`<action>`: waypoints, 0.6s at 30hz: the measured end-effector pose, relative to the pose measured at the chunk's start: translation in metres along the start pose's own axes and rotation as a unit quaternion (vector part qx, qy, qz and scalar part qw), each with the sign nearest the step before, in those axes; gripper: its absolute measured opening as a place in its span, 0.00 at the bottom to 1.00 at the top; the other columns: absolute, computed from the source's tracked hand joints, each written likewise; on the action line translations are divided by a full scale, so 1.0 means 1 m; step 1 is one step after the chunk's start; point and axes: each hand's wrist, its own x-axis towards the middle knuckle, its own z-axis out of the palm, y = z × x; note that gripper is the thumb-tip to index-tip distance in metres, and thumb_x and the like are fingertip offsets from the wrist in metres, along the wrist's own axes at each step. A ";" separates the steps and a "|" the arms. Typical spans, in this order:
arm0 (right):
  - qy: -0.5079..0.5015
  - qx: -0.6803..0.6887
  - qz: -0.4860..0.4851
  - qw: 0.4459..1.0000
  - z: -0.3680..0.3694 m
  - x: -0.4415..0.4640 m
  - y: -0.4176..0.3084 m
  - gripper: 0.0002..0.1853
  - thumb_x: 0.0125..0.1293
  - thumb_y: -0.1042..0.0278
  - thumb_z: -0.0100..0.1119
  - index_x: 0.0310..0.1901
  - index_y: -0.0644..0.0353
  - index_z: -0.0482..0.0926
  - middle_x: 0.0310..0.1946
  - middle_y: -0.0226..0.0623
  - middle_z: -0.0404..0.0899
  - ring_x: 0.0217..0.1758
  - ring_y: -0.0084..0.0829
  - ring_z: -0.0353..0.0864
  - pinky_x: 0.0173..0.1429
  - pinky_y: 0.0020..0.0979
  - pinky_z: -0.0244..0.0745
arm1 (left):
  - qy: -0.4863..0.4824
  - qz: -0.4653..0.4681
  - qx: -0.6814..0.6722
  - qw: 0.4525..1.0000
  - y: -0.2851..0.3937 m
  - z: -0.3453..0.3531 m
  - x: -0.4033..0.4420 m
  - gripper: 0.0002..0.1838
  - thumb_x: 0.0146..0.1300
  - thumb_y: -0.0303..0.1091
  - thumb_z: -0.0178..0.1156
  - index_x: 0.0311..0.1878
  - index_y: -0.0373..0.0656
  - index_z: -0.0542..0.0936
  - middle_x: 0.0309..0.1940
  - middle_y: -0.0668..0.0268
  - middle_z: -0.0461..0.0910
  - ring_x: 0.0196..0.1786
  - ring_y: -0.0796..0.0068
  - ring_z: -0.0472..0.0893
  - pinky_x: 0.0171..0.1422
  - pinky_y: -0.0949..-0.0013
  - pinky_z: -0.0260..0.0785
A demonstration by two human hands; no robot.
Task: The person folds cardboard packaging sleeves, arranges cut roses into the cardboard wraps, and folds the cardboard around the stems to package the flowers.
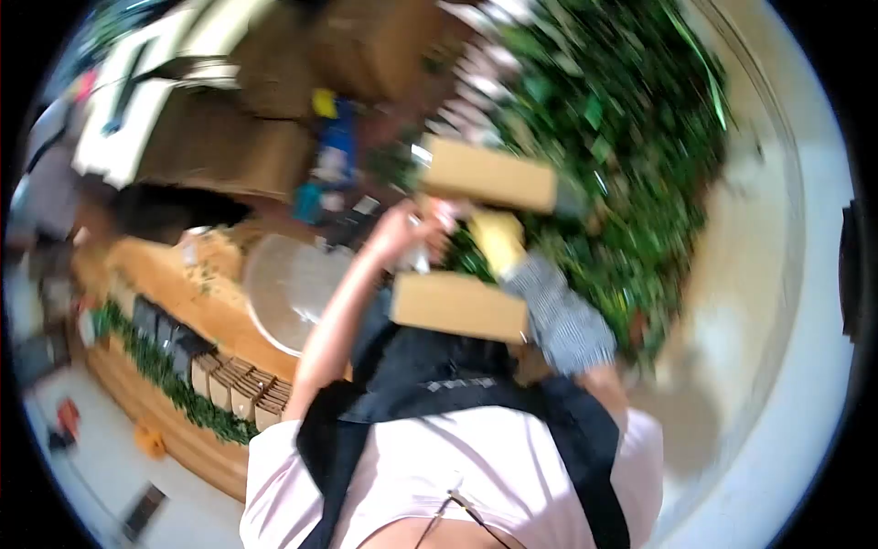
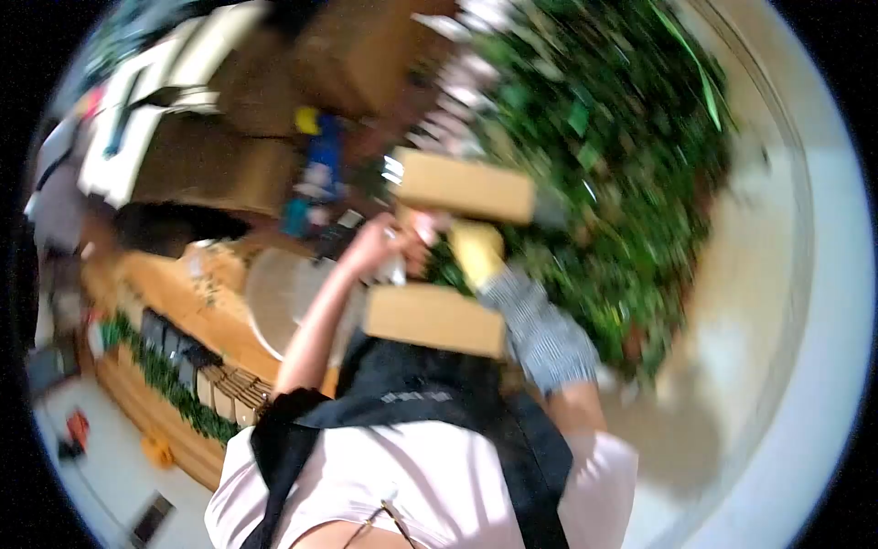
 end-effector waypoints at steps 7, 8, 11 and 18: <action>0.021 0.052 -0.004 0.998 -0.028 -0.012 0.002 0.09 0.66 0.60 0.56 0.39 0.54 0.81 0.32 0.40 0.85 0.34 0.47 0.84 0.39 0.47 0.79 | 0.113 0.079 0.306 0.942 -0.011 0.037 0.041 0.17 0.64 0.46 0.65 0.41 0.39 0.85 0.28 0.50 0.84 0.34 0.50 0.84 0.38 0.55 0.76; 0.038 0.065 0.011 0.997 -0.025 -0.015 0.005 0.11 0.68 0.57 0.54 0.41 0.53 0.82 0.33 0.41 0.85 0.35 0.48 0.84 0.42 0.48 0.79 | 0.106 0.057 0.271 0.955 -0.012 0.040 0.042 0.17 0.64 0.46 0.65 0.41 0.39 0.85 0.28 0.52 0.84 0.34 0.52 0.85 0.38 0.56 0.76; 0.086 0.155 0.070 0.982 -0.021 -0.014 0.006 0.12 0.67 0.55 0.56 0.42 0.51 0.83 0.34 0.42 0.86 0.38 0.47 0.85 0.44 0.49 0.79 | 0.108 0.163 0.158 0.968 -0.049 0.032 0.047 0.13 0.70 0.38 0.60 0.38 0.37 0.82 0.26 0.61 0.85 0.24 0.67 0.85 0.26 0.66 0.75; -0.111 0.078 0.148 0.980 -0.016 0.024 0.006 0.15 0.69 0.54 0.49 0.53 0.38 0.80 0.45 0.39 0.85 0.43 0.50 0.84 0.49 0.51 0.79 | 0.302 0.069 -0.060 0.949 -0.046 0.015 0.017 0.13 0.66 0.34 0.56 0.30 0.34 0.80 0.21 0.69 0.78 0.28 0.85 0.71 0.33 0.72 0.67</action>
